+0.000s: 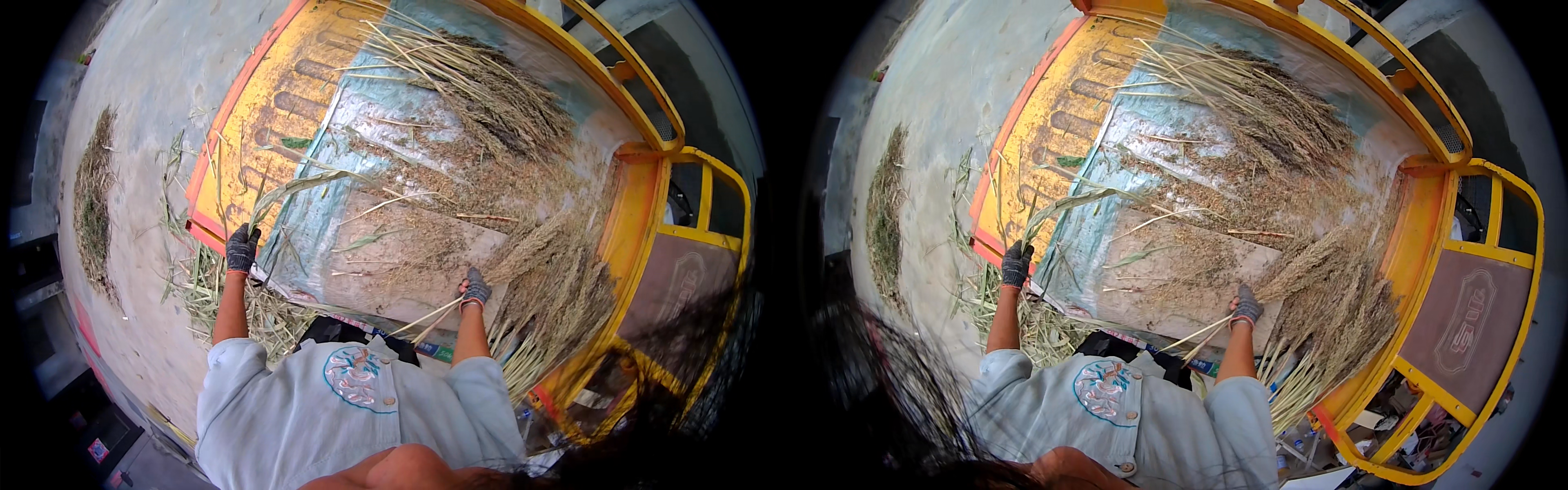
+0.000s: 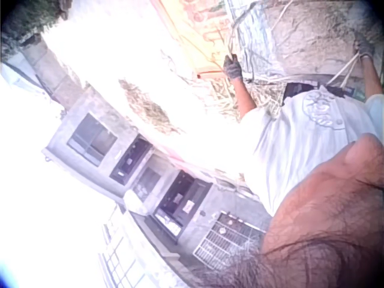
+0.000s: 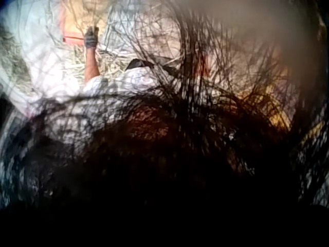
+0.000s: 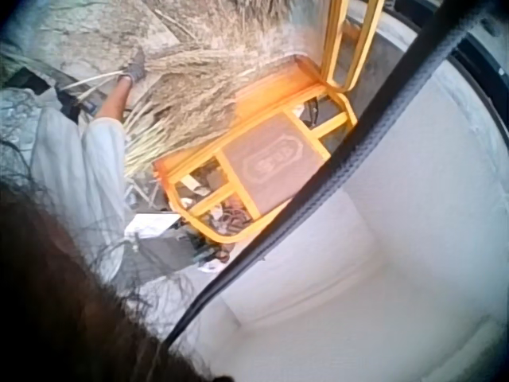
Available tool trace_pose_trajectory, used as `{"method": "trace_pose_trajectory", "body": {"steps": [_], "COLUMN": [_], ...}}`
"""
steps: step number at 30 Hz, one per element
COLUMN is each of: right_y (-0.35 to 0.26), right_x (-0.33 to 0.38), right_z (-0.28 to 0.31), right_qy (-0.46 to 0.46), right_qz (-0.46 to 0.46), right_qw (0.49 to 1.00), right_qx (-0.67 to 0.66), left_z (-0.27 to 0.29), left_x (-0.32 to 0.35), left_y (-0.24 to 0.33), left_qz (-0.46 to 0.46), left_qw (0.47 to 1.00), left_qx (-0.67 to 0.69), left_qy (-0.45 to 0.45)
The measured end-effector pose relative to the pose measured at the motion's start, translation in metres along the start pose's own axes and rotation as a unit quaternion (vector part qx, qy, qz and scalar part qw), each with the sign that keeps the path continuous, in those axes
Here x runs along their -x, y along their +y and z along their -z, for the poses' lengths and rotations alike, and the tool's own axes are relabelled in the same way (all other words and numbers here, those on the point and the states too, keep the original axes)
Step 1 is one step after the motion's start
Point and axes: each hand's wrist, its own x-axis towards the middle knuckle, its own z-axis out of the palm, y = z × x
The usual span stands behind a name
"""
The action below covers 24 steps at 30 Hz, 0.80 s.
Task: The person stands at the back of a yellow utility vehicle and processes bundles of dried grain stalks. They repeatedly pick up stalks, align them, and strike the heads against a wooden board to thresh the grain. The person then gathers the processed stalks and places them into a pile on the vehicle bed.
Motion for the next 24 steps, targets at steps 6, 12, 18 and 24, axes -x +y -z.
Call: {"method": "trace_pose_trajectory", "body": {"steps": [6, 12, 18, 24], "right_y": [-0.001, -0.018, 0.000, -0.011], "right_x": [0.006, 0.038, 0.003, 0.012], "right_z": [0.000, 0.002, 0.007, 0.011], "right_qy": [0.048, 0.007, -0.036, -0.036], "right_qz": [-0.035, -0.046, -0.088, -0.073], "right_qw": [0.998, 0.999, 0.995, 0.996], "right_qx": [-0.014, -0.002, -0.012, 0.046], "left_z": [0.068, 0.144, 0.017, -0.162], "left_x": [0.080, 0.145, 0.023, -0.015], "left_y": [-0.130, -0.117, -0.052, 0.337], "left_qz": [0.255, 0.659, 0.144, -0.345], "left_qw": [0.927, 0.683, 0.944, 0.936], "left_qx": [-0.188, -0.313, -0.280, 0.059], "left_qy": [0.202, 0.045, 0.094, -0.030]}}
